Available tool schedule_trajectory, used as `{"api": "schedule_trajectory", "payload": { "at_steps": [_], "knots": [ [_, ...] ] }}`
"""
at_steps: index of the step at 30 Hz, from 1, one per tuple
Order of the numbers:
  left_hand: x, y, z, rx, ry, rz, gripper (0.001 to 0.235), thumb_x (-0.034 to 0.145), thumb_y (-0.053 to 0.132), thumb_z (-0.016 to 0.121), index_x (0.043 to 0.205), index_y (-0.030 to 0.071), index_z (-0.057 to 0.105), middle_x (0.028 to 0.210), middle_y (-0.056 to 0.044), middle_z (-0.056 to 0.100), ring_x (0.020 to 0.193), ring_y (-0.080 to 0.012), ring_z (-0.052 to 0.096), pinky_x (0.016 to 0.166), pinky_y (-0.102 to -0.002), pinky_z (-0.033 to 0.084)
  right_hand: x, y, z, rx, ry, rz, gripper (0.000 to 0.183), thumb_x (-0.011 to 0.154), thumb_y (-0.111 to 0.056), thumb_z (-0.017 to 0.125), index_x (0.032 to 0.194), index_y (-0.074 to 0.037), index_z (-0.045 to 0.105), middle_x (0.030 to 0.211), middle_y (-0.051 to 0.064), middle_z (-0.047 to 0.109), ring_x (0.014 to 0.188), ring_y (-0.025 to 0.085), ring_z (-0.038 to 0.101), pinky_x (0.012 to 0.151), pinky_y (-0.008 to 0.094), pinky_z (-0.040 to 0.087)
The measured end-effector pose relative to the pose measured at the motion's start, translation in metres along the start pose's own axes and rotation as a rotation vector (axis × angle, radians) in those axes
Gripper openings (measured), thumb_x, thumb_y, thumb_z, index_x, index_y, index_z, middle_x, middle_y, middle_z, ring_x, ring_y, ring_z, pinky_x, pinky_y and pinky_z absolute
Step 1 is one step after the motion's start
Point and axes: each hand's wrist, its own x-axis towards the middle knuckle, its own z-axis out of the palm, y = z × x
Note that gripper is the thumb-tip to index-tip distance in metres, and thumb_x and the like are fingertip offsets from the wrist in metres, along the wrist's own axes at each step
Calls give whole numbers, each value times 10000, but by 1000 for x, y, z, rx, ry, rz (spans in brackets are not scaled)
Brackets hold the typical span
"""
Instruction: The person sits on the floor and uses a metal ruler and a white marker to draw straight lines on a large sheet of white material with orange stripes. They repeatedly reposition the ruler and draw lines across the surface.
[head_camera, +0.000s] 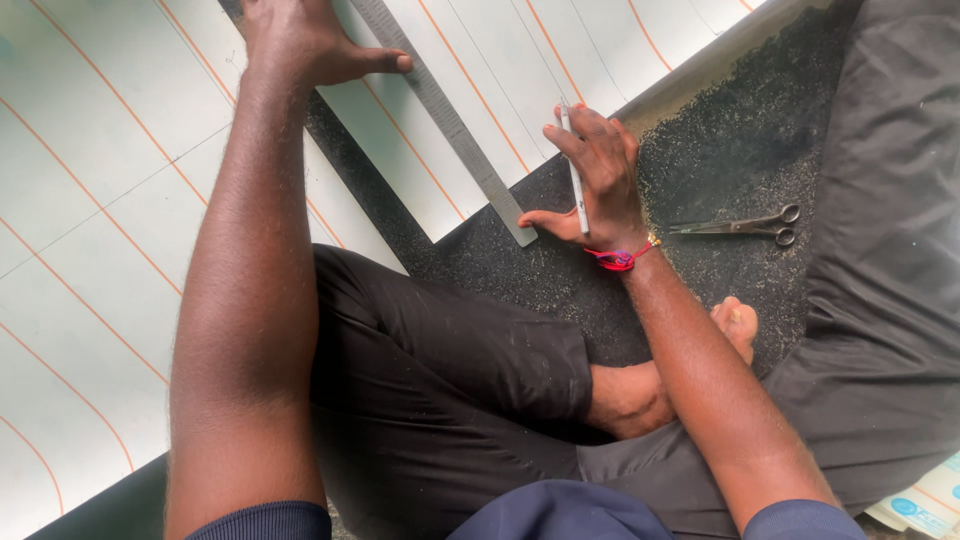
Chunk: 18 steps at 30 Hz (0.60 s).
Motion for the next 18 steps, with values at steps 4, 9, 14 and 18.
{"api": "schedule_trajectory", "payload": {
  "at_steps": [4,9,14,18],
  "knots": [
    [-1,-2,3,-4,11,18,1045,609,802,934,1355,126,651,1123,-267,681,1130,-499,590,920,-595,494,0,-1,-1,-2,2,-10,1031,762,-835,750,1476,-119,548,1509,185,532,1489,348,435,1244,586,266],
    [1,-6,5,6,63,70,1068,579,811,944,1347,129,654,1130,-271,679,1141,-513,571,930,-625,459,0,-1,-1,3,-3,-1,1032,754,-840,742,1473,-126,545,1497,183,535,1487,342,427,1243,585,257],
    [3,-7,6,15,81,71,1136,551,830,944,1384,126,624,1145,-286,665,1164,-543,532,980,-647,400,0,-2,0,-9,-5,1,1026,758,-840,737,1473,-130,545,1509,182,534,1493,344,420,1247,584,259],
    [2,0,1,37,31,1,1174,529,836,933,1404,127,600,1186,-279,651,1199,-534,509,1001,-634,405,-2,1,2,-23,2,-1,1026,758,-842,722,1464,-118,548,1503,177,520,1481,340,436,1242,591,282]
  ]
}}
